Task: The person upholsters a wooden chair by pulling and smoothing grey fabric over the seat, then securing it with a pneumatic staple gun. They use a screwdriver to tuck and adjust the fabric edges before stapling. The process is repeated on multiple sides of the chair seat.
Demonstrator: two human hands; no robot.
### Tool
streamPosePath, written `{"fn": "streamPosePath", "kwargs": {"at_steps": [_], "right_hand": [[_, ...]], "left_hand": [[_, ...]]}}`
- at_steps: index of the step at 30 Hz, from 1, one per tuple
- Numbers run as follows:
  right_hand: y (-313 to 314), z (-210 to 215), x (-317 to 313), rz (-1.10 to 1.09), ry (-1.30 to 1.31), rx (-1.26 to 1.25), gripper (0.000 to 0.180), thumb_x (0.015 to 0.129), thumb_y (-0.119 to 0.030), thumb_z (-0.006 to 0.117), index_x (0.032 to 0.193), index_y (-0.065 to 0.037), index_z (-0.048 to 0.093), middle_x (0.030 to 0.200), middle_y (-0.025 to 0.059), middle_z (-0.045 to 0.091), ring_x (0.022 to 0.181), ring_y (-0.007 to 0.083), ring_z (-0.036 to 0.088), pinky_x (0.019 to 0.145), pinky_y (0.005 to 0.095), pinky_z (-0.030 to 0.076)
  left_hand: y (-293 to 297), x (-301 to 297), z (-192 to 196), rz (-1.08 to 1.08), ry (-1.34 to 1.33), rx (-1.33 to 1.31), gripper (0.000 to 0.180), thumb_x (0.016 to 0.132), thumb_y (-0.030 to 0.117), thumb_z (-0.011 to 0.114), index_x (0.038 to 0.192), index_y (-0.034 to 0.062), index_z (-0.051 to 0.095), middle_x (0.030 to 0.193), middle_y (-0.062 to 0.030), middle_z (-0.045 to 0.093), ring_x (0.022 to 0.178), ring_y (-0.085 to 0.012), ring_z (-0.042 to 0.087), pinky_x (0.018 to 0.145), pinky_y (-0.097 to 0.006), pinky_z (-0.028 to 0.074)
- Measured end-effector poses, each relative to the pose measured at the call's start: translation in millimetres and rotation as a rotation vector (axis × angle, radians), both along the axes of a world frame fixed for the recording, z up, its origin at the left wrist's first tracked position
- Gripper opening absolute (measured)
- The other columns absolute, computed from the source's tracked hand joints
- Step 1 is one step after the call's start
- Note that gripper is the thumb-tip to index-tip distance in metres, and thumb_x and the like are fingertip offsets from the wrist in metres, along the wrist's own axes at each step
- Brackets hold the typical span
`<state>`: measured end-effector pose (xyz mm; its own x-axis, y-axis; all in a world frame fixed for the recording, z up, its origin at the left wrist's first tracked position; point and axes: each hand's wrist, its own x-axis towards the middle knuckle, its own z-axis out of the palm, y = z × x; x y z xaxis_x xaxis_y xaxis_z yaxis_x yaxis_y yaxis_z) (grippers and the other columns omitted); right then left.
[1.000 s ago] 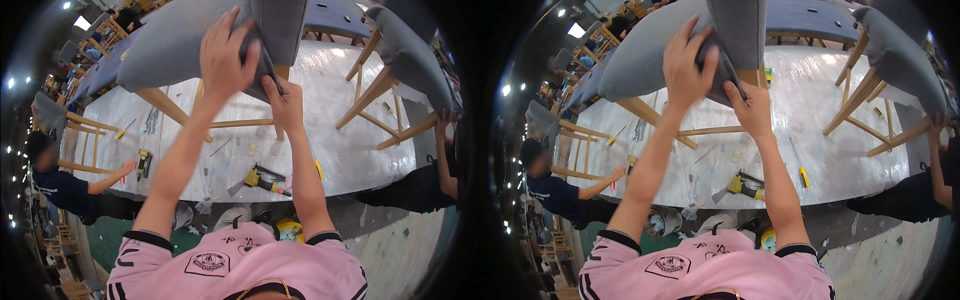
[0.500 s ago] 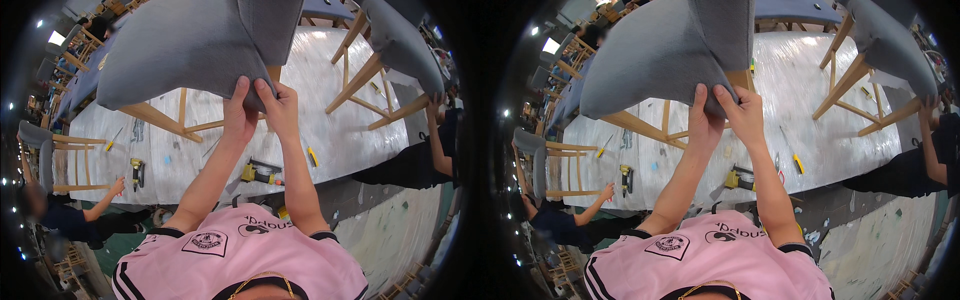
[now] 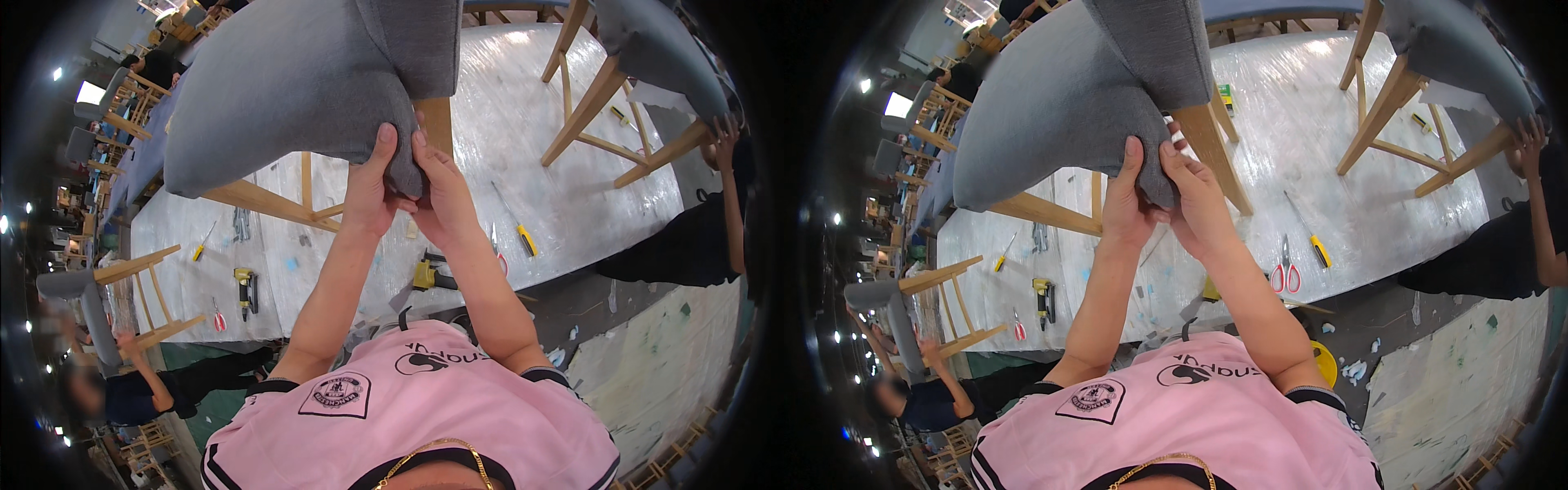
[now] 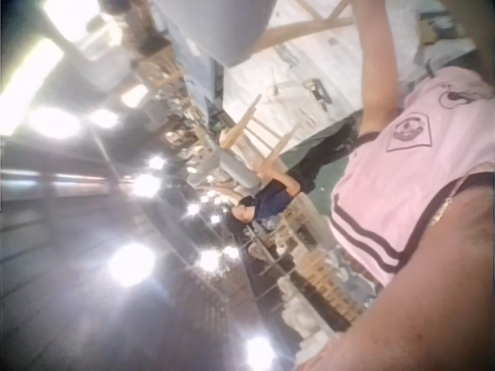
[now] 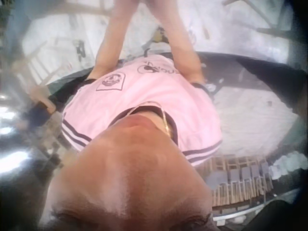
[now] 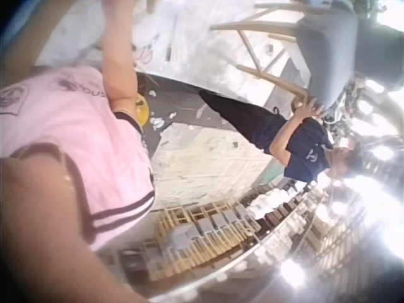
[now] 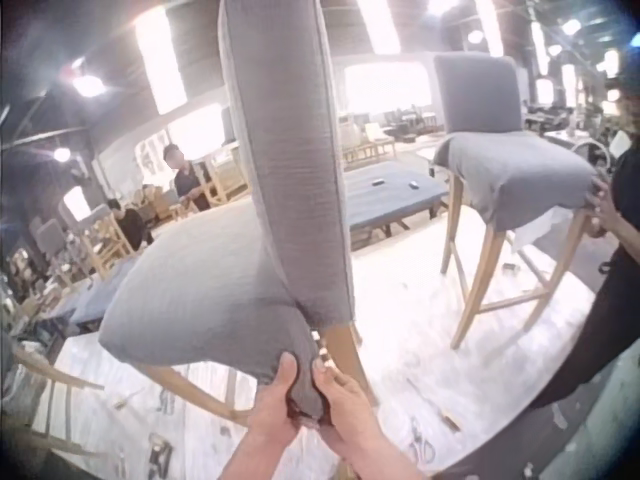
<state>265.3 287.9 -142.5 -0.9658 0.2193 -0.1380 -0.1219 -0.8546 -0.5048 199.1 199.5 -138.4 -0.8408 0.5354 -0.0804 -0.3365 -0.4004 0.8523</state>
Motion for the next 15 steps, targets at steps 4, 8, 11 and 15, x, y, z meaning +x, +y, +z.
{"fn": "streamPosePath", "kwargs": {"at_steps": [4, 8, 11, 15], "right_hand": [[-2.6, 14.1, 5.0, 0.174, -0.039, -0.214, 0.03, 0.108, -0.037, 0.053, 0.122, -0.013, 0.062, 0.095, -0.0031, 0.064, 0.074, 0.0081, 0.058, 0.051, 0.0253, 0.037], [14.4, -1.7, -7.7, 0.185, -0.079, 0.219, 0.036, 0.108, -0.037, 0.053, 0.124, -0.007, 0.066, 0.095, 0.0037, 0.065, 0.081, 0.0127, 0.062, 0.062, 0.0322, 0.047], [22.8, -8.3, -10.8, 0.001, -0.114, 0.872, 0.04, 0.107, -0.039, 0.053, 0.109, -0.003, 0.071, 0.076, 0.0082, 0.063, 0.068, 0.0172, 0.061, 0.06, 0.0368, 0.047], [13.2, -14.7, -16.8, -0.458, 0.089, 1.317, 0.046, 0.104, -0.041, 0.061, 0.088, 0.001, 0.069, 0.063, 0.0153, 0.057, 0.054, 0.0303, 0.057, 0.055, 0.0418, 0.044]], "left_hand": [[-5.3, -3.4, 9.4, -0.117, 0.026, -0.006, 0.064, 0.091, 0.054, 0.076, 0.128, 0.0043, 0.059, 0.125, -0.0114, 0.068, 0.115, -0.0213, 0.066, 0.086, -0.033, 0.061], [-11.1, -7.6, 11.3, -0.16, -0.032, -0.075, 0.062, 0.092, 0.055, 0.074, 0.124, 0.0039, 0.062, 0.12, -0.009, 0.07, 0.11, -0.0207, 0.068, 0.084, -0.034, 0.061], [-11.9, -11.1, 10.8, -0.125, -0.043, -0.104, 0.057, 0.094, 0.051, 0.072, 0.123, 0.0038, 0.061, 0.121, -0.0082, 0.068, 0.114, -0.0233, 0.067, 0.09, -0.039, 0.059], [-5.9, -12.6, -1.1, -0.103, -0.003, -0.016, 0.055, 0.098, 0.048, 0.069, 0.127, 0.0026, 0.059, 0.124, -0.01, 0.067, 0.119, -0.0251, 0.065, 0.099, -0.043, 0.055]]}}
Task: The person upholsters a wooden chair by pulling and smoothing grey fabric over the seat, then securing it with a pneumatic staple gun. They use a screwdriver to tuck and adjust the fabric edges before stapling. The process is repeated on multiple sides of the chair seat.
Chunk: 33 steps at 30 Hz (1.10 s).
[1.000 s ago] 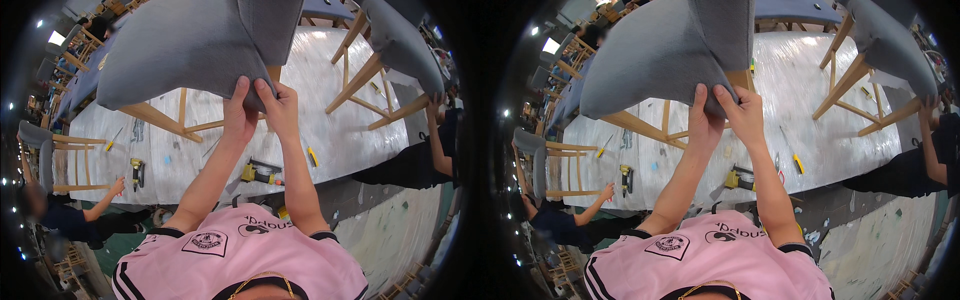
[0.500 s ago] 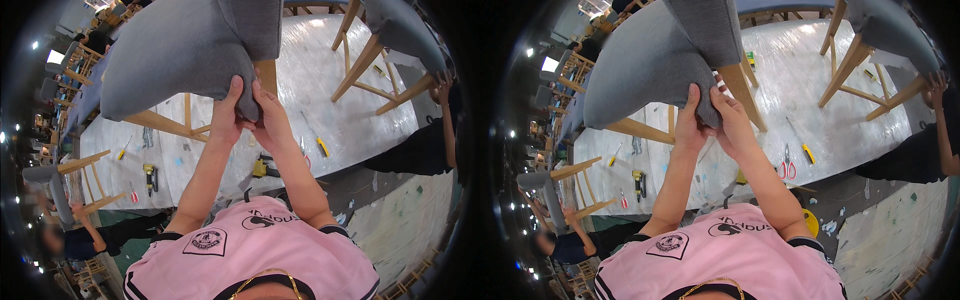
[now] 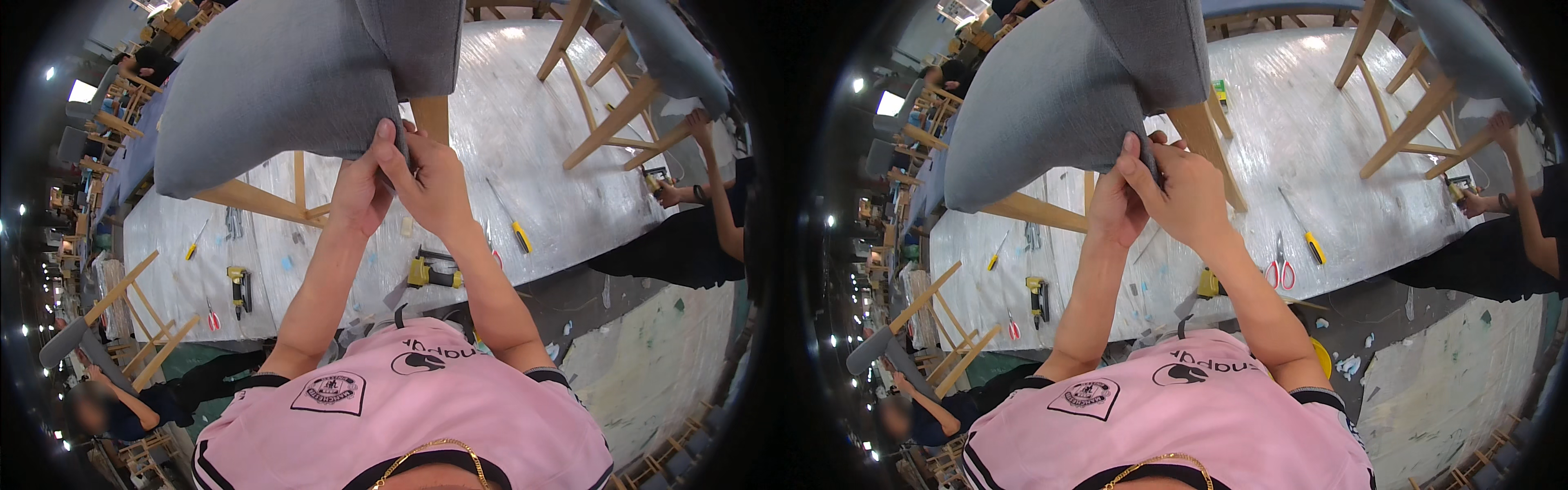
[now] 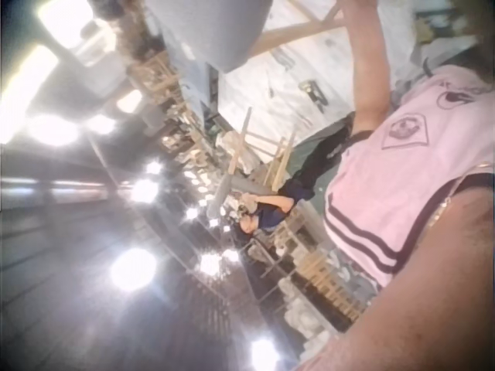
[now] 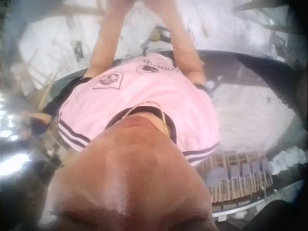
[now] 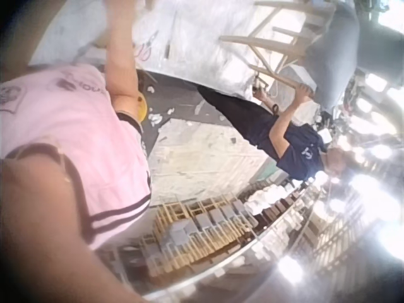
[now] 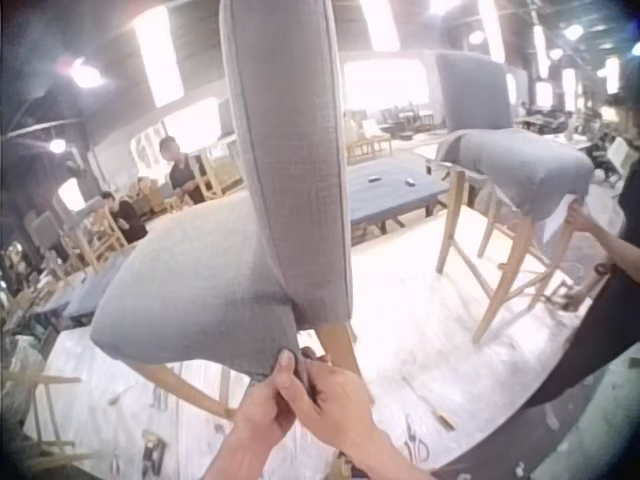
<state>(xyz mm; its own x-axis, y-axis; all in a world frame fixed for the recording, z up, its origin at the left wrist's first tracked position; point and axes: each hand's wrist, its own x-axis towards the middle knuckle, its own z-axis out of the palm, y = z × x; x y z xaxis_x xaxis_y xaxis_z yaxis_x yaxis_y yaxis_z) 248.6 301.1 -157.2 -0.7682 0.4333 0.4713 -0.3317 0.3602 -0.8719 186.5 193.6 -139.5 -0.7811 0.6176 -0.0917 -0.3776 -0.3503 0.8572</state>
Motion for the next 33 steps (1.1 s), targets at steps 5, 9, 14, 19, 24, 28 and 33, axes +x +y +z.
{"fn": "streamPosePath", "kwargs": {"at_steps": [5, 9, 14, 19, 24, 28, 33], "right_hand": [[2.8, 4.2, 3.1, -0.018, 0.027, 0.071, 0.048, 0.101, -0.041, 0.066, 0.076, -0.001, 0.065, 0.061, 0.0182, 0.055, 0.055, 0.0379, 0.053, 0.053, 0.0428, 0.042], [0.1, 1.1, 9.9, 0.021, -0.031, -0.014, 0.044, 0.101, -0.039, 0.066, 0.077, -0.002, 0.068, 0.06, 0.0178, 0.054, 0.053, 0.0352, 0.054, 0.052, 0.0415, 0.041], [-1.0, 6.9, 9.4, 0.012, 0.009, -0.037, 0.04, 0.1, -0.036, 0.068, 0.079, -0.001, 0.069, 0.06, 0.0169, 0.054, 0.052, 0.0323, 0.053, 0.051, 0.04, 0.041], [-1.8, 3.9, 12.4, 0.02, 0.021, -0.016, 0.038, 0.1, -0.033, 0.069, 0.08, -0.001, 0.069, 0.06, 0.0163, 0.055, 0.051, 0.0324, 0.054, 0.051, 0.0407, 0.041], [-1.2, 2.1, 7.6, -0.028, 0.083, 0.04, 0.042, 0.1, -0.036, 0.067, 0.075, -0.003, 0.066, 0.06, 0.016, 0.056, 0.052, 0.0341, 0.055, 0.051, 0.0424, 0.04], [-1.1, 2.9, 9.7, 0.006, 0.064, -0.01, 0.047, 0.101, -0.038, 0.065, 0.07, -0.002, 0.061, 0.059, 0.017, 0.054, 0.051, 0.0354, 0.053, 0.051, 0.0425, 0.039], [-2.1, -1.3, 10.4, 0.058, 0.058, -0.103, 0.05, 0.102, -0.034, 0.065, 0.068, 0.0, 0.055, 0.058, 0.0167, 0.047, 0.051, 0.0329, 0.044, 0.054, 0.0393, 0.04]], "left_hand": [[2.5, -3.3, -7.0, -0.163, -0.064, 0.431, 0.076, 0.098, 0.055, 0.062, 0.148, 0.0006, 0.043, 0.141, -0.0162, 0.057, 0.131, -0.0271, 0.057, 0.116, -0.048, 0.042], [0.2, -8.4, -14.1, -0.21, -0.165, 0.739, 0.089, 0.095, 0.061, 0.062, 0.157, 0.0044, 0.032, 0.152, -0.0173, 0.048, 0.14, -0.0294, 0.049, 0.123, -0.051, 0.035], [-3.9, 3.3, -4.8, -0.135, -0.351, 0.731, 0.095, 0.089, 0.064, 0.067, 0.157, 0.0084, 0.031, 0.155, -0.0144, 0.046, 0.141, -0.0294, 0.048, 0.125, -0.051, 0.033], [-7.6, 6.3, -7.5, -0.044, -0.377, 0.673, 0.101, 0.082, 0.068, 0.072, 0.155, 0.0079, 0.036, 0.152, -0.0126, 0.05, 0.138, -0.0304, 0.051, 0.124, -0.05, 0.034], [-9.7, -5.5, -27.1, -0.191, -0.254, 0.836, 0.108, 0.077, 0.076, 0.073, 0.153, 0.0067, 0.04, 0.148, -0.0117, 0.054, 0.133, -0.0314, 0.055, 0.125, -0.051, 0.033], [-8.4, -0.2, -28.9, -0.158, -0.187, 0.805, 0.108, 0.075, 0.073, 0.077, 0.153, 0.0076, 0.041, 0.141, -0.0139, 0.059, 0.129, -0.0332, 0.055, 0.128, -0.053, 0.023], [-10.1, 11.4, -23.8, -0.134, -0.35, 0.903, 0.107, 0.076, 0.072, 0.078, 0.154, 0.0077, 0.041, 0.148, -0.0138, 0.054, 0.14, -0.0321, 0.049, 0.129, -0.053, 0.02]]}}
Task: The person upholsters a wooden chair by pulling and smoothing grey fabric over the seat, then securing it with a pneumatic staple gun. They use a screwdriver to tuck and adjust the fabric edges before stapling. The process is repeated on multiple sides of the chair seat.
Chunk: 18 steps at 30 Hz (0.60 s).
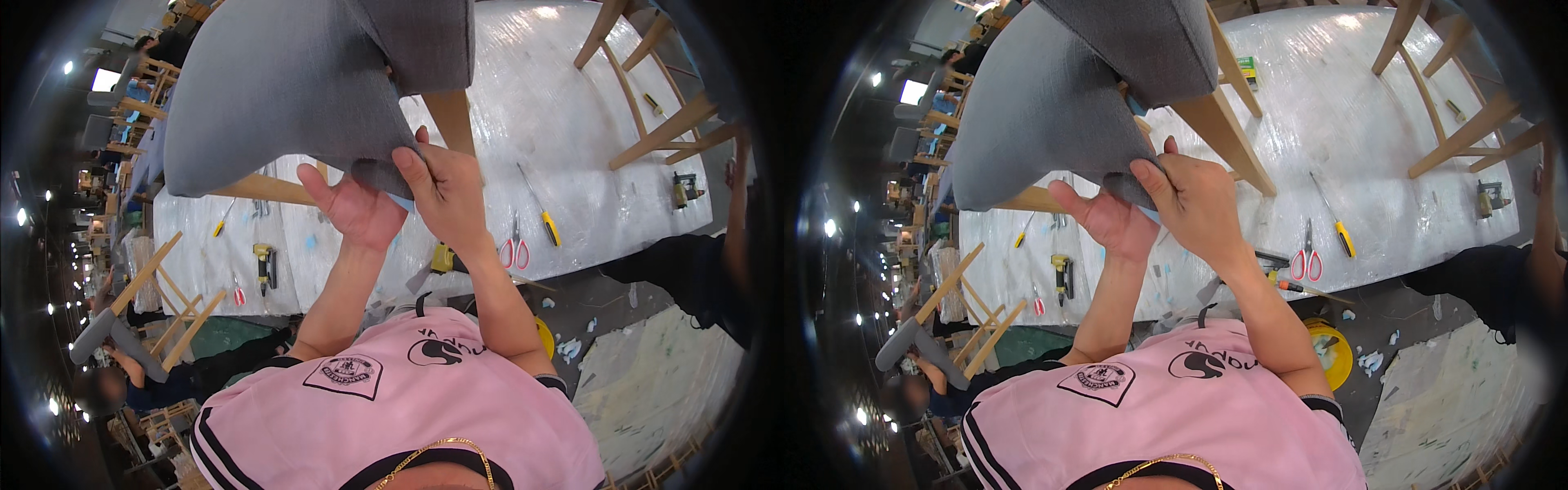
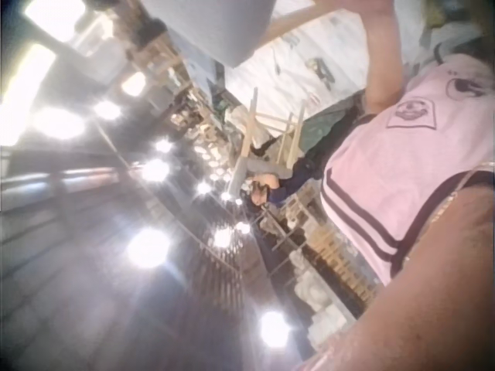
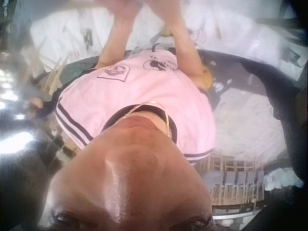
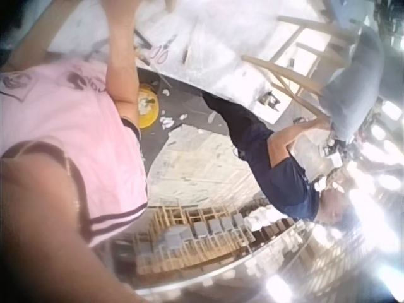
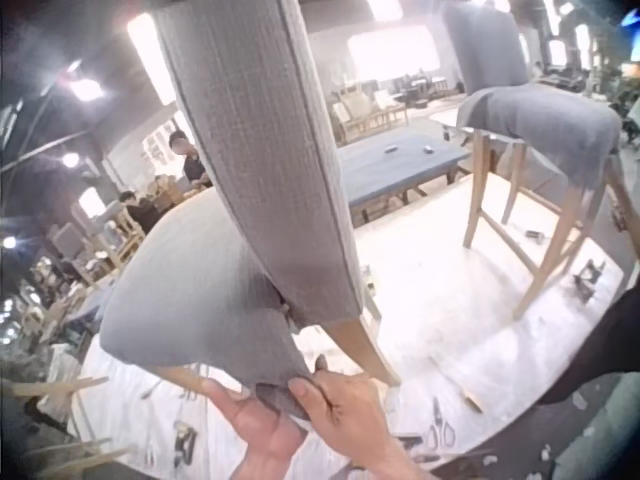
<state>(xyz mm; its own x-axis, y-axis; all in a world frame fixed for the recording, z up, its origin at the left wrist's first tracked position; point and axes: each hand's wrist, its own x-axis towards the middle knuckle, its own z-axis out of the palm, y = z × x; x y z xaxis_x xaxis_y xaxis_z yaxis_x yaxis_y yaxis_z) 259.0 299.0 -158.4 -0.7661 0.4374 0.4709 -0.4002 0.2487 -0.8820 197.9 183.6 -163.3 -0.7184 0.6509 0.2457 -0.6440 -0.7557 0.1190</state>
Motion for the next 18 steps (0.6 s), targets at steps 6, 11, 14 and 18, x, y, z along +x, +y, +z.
{"fn": "streamPosePath", "kwargs": {"at_steps": [6, 11, 14, 18], "right_hand": [[-0.6, -1.8, 0.8, -0.019, 0.105, 0.006, 0.047, 0.099, -0.032, 0.07, 0.067, 0.0, 0.057, 0.058, 0.0175, 0.05, 0.05, 0.0352, 0.046, 0.053, 0.0399, 0.041], [3.5, -8.5, 7.5, -0.013, 0.044, -0.011, 0.047, 0.098, -0.031, 0.071, 0.066, 0.0, 0.055, 0.057, 0.0162, 0.048, 0.049, 0.0328, 0.045, 0.052, 0.0404, 0.039], [3.3, -11.2, 7.3, -0.037, 0.05, -0.015, 0.048, 0.098, -0.033, 0.071, 0.065, -0.001, 0.054, 0.058, 0.0151, 0.047, 0.05, 0.0321, 0.046, 0.052, 0.0415, 0.037], [6.1, -15.6, -11.5, -0.172, 0.139, 0.067, 0.05, 0.098, -0.034, 0.07, 0.064, -0.002, 0.052, 0.06, 0.0122, 0.049, 0.055, 0.0301, 0.049, 0.052, 0.0421, 0.037]], "left_hand": [[-0.8, -13.3, -12.9, -0.019, 0.212, 0.038, 0.107, 0.078, 0.073, 0.076, 0.153, 0.0057, 0.041, 0.148, -0.0156, 0.054, 0.139, -0.0334, 0.049, 0.127, -0.055, 0.024], [-39.8, -16.3, -23.4, 0.026, 0.413, -0.691, 0.093, 0.083, 0.053, 0.083, 0.152, 0.0038, 0.043, 0.145, -0.0155, 0.057, 0.132, -0.0317, 0.055, 0.117, -0.047, 0.037], [-61.3, 1.7, 24.9, 0.094, 0.87, -1.436, 0.064, 0.09, 0.02, 0.082, 0.144, 0.0018, 0.053, 0.137, -0.0127, 0.065, 0.113, -0.0248, 0.068, 0.094, -0.033, 0.054], [-63.4, -9.3, 119.4, 0.376, 1.958, -1.551, 0.055, 0.087, 0.021, 0.084, 0.135, 0.0043, 0.063, 0.131, -0.0158, 0.068, 0.107, -0.0238, 0.071, 0.086, -0.033, 0.056]]}}
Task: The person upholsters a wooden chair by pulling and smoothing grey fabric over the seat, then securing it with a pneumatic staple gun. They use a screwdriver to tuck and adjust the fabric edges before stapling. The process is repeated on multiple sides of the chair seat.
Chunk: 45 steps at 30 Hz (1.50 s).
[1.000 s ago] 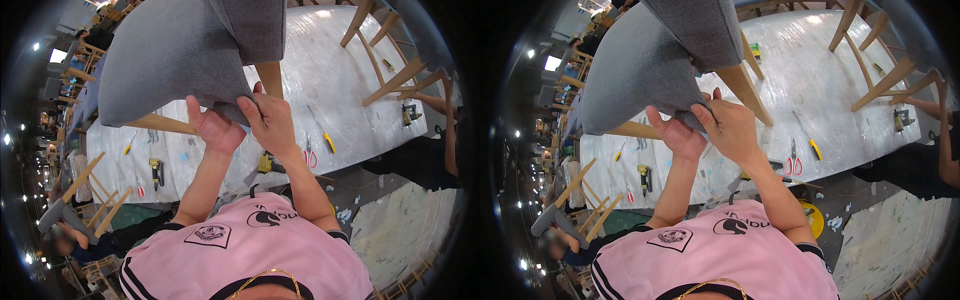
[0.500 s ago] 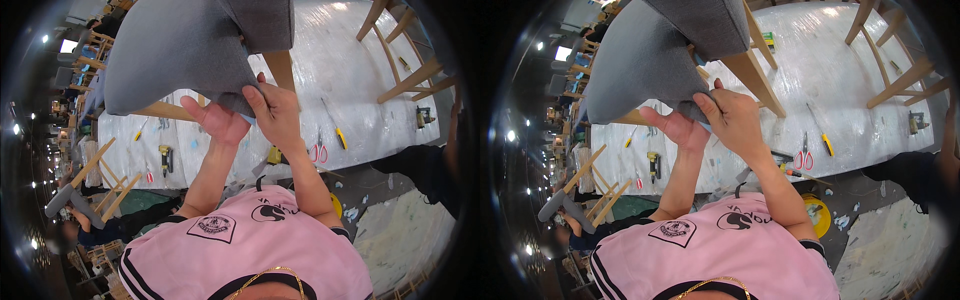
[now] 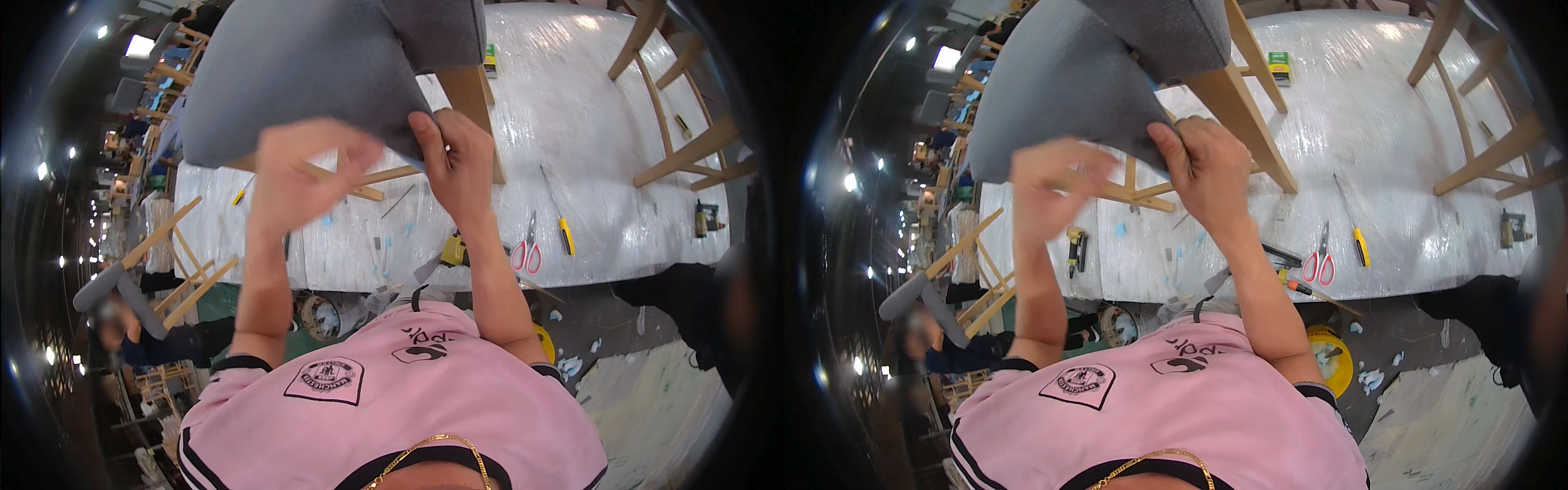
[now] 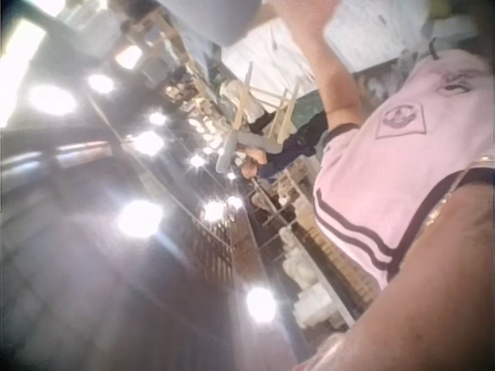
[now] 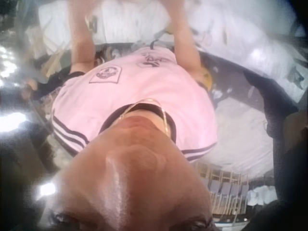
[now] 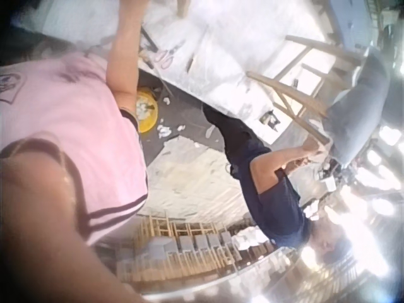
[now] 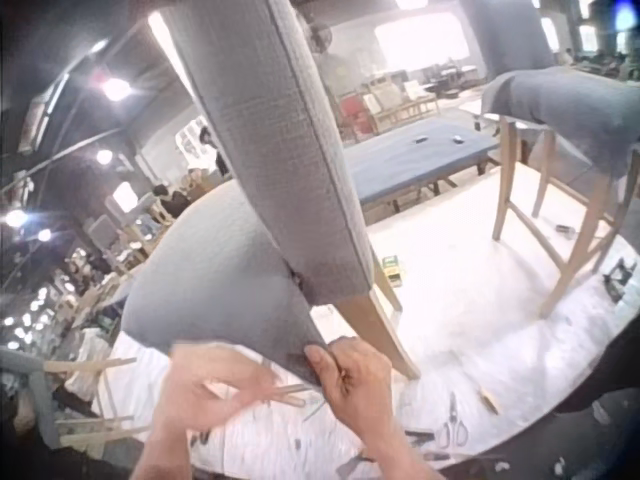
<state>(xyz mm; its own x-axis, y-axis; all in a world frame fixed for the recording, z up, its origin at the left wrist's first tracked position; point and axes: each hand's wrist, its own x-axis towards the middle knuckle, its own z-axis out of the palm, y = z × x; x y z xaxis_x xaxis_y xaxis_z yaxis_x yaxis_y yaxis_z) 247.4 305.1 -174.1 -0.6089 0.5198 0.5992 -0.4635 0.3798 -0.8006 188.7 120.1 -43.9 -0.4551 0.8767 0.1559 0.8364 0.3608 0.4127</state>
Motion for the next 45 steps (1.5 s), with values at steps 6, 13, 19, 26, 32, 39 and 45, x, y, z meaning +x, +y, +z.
{"fn": "streamPosePath", "kwargs": {"at_steps": [6, 13, 19, 26, 32, 39, 45], "right_hand": [[-5.2, -6.7, -16.1, -0.251, 0.031, 0.147, 0.038, 0.095, -0.038, 0.071, 0.074, -0.007, 0.071, 0.123, 0.0075, 0.062, 0.125, 0.0368, 0.046, 0.101, 0.0575, 0.034], [-16.4, -13.0, -22.6, -0.355, 0.098, 0.064, 0.04, 0.095, -0.039, 0.072, 0.072, -0.006, 0.071, 0.153, 0.0232, 0.044, 0.144, 0.0473, 0.032, 0.116, 0.0681, 0.022], [-4.7, -20.4, -24.4, -0.25, 0.16, 0.069, 0.041, 0.094, -0.038, 0.074, 0.071, -0.004, 0.071, 0.159, 0.0299, 0.038, 0.14, 0.0499, 0.043, 0.11, 0.0538, 0.041], [11.4, -18.1, -20.3, -0.356, 0.144, 0.264, 0.037, 0.094, -0.034, 0.075, 0.074, -0.004, 0.071, 0.147, 0.0286, 0.054, 0.121, 0.0435, 0.065, 0.091, 0.0411, 0.056], [14.0, -18.9, -27.9, -0.402, 0.105, 0.299, 0.038, 0.092, -0.035, 0.077, 0.07, -0.004, 0.073, 0.145, 0.0297, 0.056, 0.12, 0.0436, 0.066, 0.09, 0.0408, 0.057], [4.9, -11.1, -22.0, -0.3, 0.156, 0.233, 0.044, 0.093, -0.039, 0.076, 0.069, -0.002, 0.073, 0.142, 0.033, 0.057, 0.115, 0.0419, 0.069, 0.089, 0.0411, 0.057], [19.0, -18.7, -25.5, -0.395, 0.178, 0.333, 0.044, 0.095, -0.036, 0.075, 0.07, -0.001, 0.069, 0.141, 0.0355, 0.056, 0.107, 0.0414, 0.072, 0.084, 0.0387, 0.058]], "left_hand": [[83.4, -42.1, 51.4, 0.173, 0.832, 0.011, 0.101, 0.079, 0.061, 0.078, 0.147, -0.0066, 0.046, 0.148, -0.031, 0.05, 0.142, -0.0433, 0.044, 0.12, -0.046, 0.034], [88.0, -49.2, 55.8, 0.249, 0.568, -0.185, 0.132, 0.059, 0.07, 0.087, 0.153, -0.0078, 0.036, 0.154, -0.0313, 0.042, 0.146, -0.0443, 0.038, 0.122, -0.047, 0.031], [90.1, -41.6, 42.6, 0.376, 0.63, -0.216, 0.129, 0.06, 0.071, 0.086, 0.149, -0.0087, 0.04, 0.152, -0.0316, 0.045, 0.142, -0.0453, 0.044, 0.119, -0.048, 0.036], [95.8, -32.4, 19.9, 0.415, 0.819, -0.086, 0.117, 0.068, 0.072, 0.08, 0.144, -0.0107, 0.045, 0.148, -0.0313, 0.049, 0.136, -0.0455, 0.049, 0.114, -0.05, 0.04], [75.1, -23.4, -6.1, 0.338, 1.114, 0.193, 0.068, 0.093, 0.047, 0.069, 0.139, -0.0022, 0.058, 0.138, -0.0234, 0.061, 0.131, -0.0406, 0.056, 0.111, -0.047, 0.043], [-160.8, -138.0, 7.5, 1.023, 0.668, 0.1, 0.065, 0.111, 0.05, 0.024, 0.148, 0.0056, 0.054, 0.155, -0.0215, 0.049, 0.147, -0.0387, 0.04, 0.123, -0.046, 0.028], [-8.0, -93.6, -1.0, 0.855, 0.798, 0.153, 0.061, 0.111, 0.046, 0.027, 0.142, 0.0053, 0.06, 0.151, -0.021, 0.053, 0.144, -0.0384, 0.044, 0.121, -0.051, 0.03]]}}
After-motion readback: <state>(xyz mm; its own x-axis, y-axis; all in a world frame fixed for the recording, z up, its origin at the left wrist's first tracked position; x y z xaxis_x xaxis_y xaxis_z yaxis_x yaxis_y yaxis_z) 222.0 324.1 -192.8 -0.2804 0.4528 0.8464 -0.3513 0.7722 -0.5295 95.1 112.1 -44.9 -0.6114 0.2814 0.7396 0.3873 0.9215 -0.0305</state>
